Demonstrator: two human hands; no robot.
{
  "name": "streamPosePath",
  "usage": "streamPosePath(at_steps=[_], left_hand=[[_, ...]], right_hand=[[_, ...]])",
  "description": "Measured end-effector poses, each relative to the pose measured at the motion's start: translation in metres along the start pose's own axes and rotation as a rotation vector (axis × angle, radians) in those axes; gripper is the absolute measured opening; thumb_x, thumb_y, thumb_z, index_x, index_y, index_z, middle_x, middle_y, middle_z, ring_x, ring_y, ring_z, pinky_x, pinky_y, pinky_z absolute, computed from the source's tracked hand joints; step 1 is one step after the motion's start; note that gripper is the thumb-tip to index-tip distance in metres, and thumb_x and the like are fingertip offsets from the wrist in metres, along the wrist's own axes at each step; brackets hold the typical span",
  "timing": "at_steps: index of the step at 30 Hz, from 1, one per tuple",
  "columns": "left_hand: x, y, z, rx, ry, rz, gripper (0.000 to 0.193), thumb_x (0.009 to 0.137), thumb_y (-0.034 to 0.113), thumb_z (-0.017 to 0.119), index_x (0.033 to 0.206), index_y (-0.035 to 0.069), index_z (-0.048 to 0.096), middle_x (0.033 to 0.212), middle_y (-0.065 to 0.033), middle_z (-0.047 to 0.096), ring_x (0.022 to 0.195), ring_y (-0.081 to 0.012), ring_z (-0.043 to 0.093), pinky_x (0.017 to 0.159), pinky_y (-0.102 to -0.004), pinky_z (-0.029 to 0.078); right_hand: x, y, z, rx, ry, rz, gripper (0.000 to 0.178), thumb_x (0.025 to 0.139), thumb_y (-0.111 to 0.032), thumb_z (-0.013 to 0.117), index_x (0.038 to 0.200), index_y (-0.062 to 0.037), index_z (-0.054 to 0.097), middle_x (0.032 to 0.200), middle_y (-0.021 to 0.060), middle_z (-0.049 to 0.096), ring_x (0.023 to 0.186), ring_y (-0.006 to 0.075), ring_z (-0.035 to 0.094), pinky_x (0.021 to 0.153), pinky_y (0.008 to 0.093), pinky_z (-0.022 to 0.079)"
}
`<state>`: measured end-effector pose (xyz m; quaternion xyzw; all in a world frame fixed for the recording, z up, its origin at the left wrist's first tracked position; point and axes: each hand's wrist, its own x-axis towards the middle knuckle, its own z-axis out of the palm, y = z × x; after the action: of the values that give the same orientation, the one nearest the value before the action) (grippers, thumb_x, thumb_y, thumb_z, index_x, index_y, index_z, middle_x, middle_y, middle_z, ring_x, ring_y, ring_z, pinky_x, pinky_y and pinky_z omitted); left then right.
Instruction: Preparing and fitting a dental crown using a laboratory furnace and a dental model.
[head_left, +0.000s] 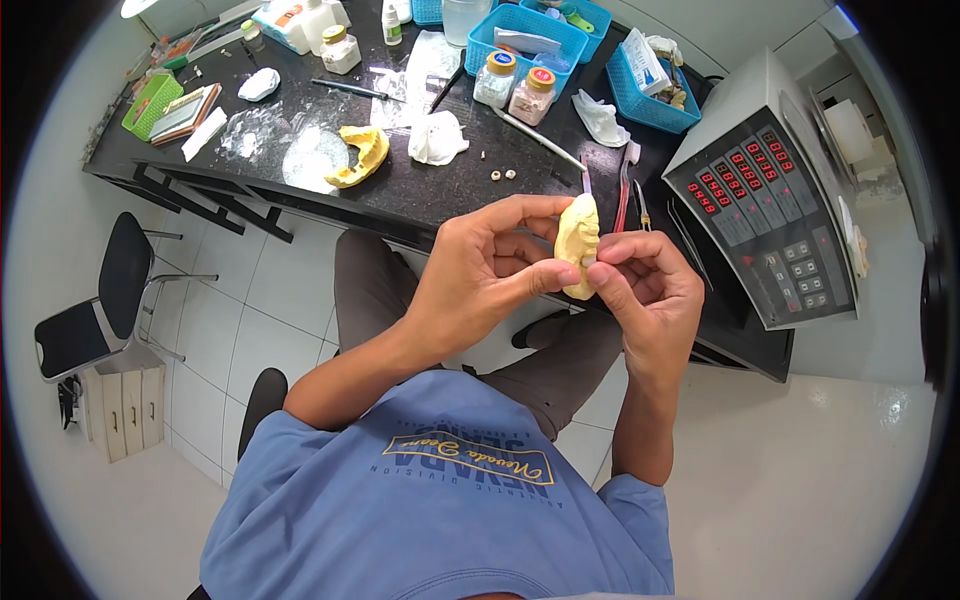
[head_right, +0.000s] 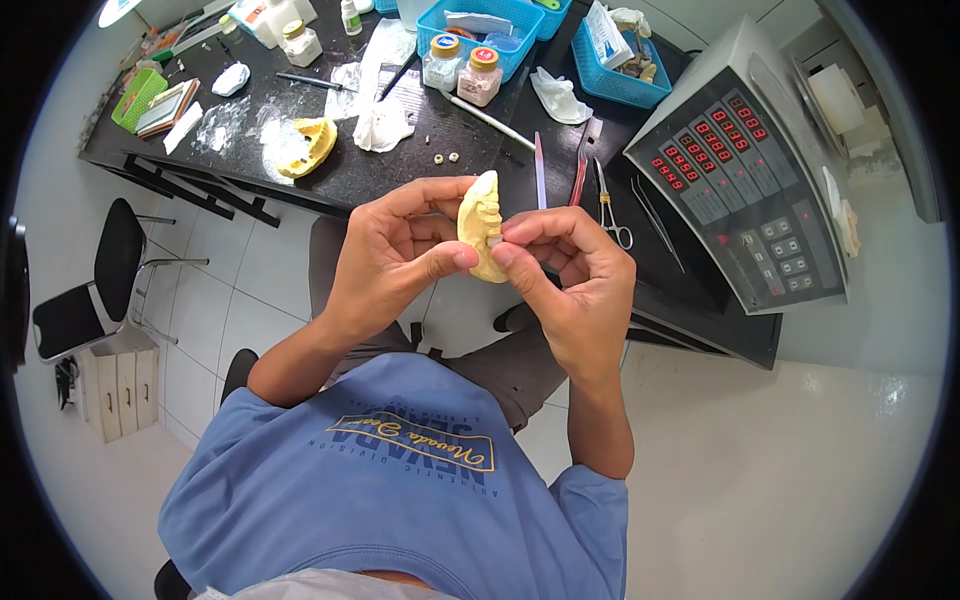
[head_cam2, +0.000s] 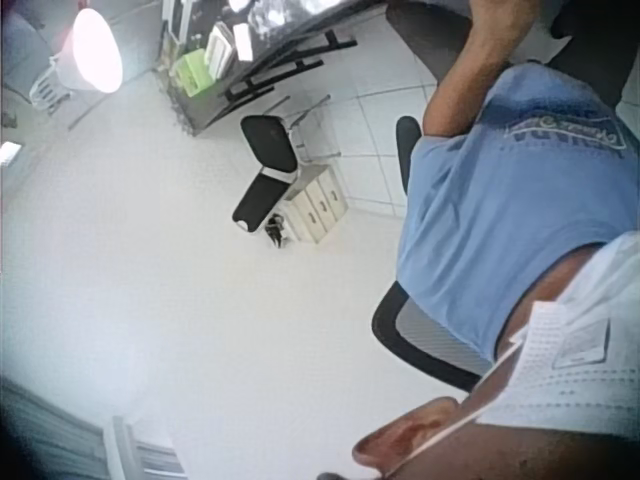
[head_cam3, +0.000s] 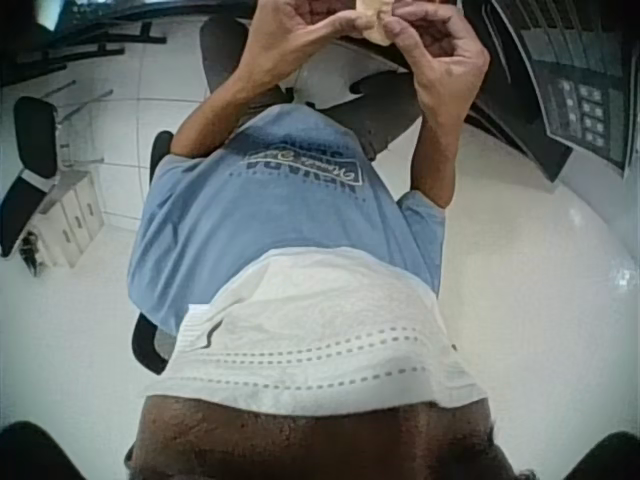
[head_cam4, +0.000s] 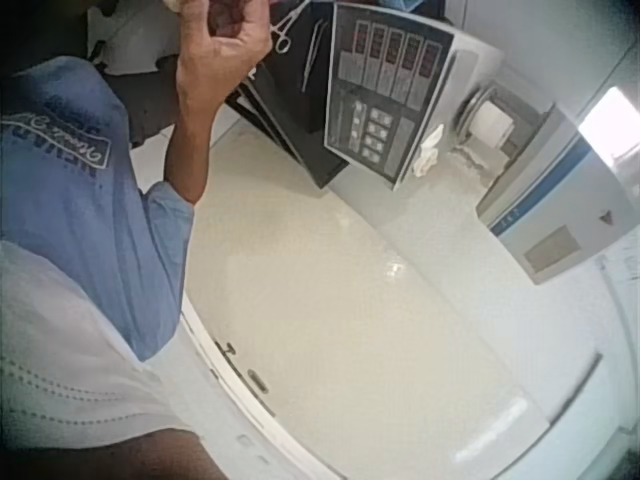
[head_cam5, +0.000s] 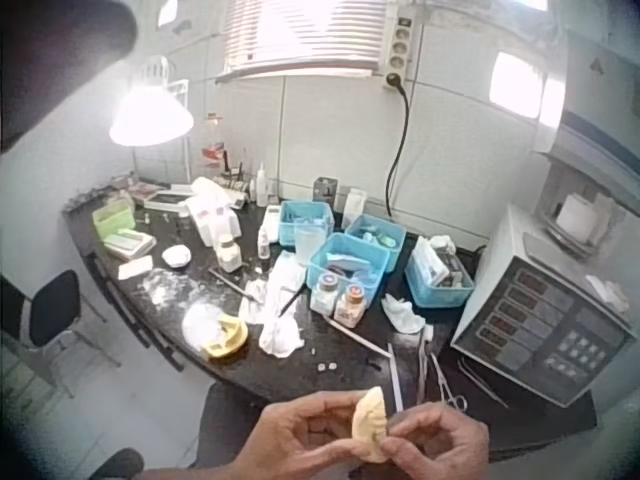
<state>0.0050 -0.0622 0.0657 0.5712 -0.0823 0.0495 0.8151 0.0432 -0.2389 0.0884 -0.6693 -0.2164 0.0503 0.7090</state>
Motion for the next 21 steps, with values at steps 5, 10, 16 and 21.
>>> streamPosePath(at_steps=[5,10,16,21], left_hand=[[-0.0008,0.0049,-0.0001,-0.029,0.000,-0.036,0.050,0.085,0.006,0.073,0.129,-0.005,0.052,0.106,-0.0107,0.065,0.095,-0.0166,0.067,0.082,-0.0280,0.057],[-0.0007,0.0075,-0.0005,-0.028,-0.009,-0.063,0.054,0.084,0.007,0.074,0.131,-0.005,0.050,0.112,-0.0126,0.063,0.101,-0.0190,0.066,0.086,-0.0306,0.057],[-0.0001,0.0066,0.0010,-0.012,-0.016,-0.047,0.053,0.084,0.005,0.075,0.131,-0.005,0.051,0.111,-0.0121,0.063,0.099,-0.0180,0.067,0.084,-0.0292,0.057],[-0.0010,0.0078,0.0005,0.019,-0.024,-0.024,0.053,0.084,0.006,0.075,0.130,-0.005,0.051,0.109,-0.0113,0.064,0.096,-0.0163,0.067,0.081,-0.0272,0.057]], right_hand=[[-0.0001,-0.0009,0.0018,0.013,-0.013,-0.016,0.014,0.084,0.000,0.073,0.094,0.0036,0.064,0.096,0.0115,0.067,0.088,0.0145,0.066,0.081,0.0273,0.055],[-0.0023,-0.0047,0.0009,-0.002,0.031,0.021,0.016,0.087,-0.005,0.072,0.096,0.0049,0.064,0.094,0.0117,0.068,0.087,0.0133,0.066,0.078,0.0247,0.053],[-0.0027,-0.0039,-0.0024,-0.052,0.023,0.010,0.018,0.087,-0.006,0.071,0.099,0.0063,0.066,0.091,0.0103,0.068,0.085,0.0125,0.066,0.076,0.0241,0.053],[-0.0036,-0.0073,0.0011,-0.090,0.014,0.008,0.015,0.087,-0.006,0.071,0.096,0.0059,0.067,0.090,0.0089,0.068,0.083,0.0123,0.066,0.075,0.0241,0.053]])
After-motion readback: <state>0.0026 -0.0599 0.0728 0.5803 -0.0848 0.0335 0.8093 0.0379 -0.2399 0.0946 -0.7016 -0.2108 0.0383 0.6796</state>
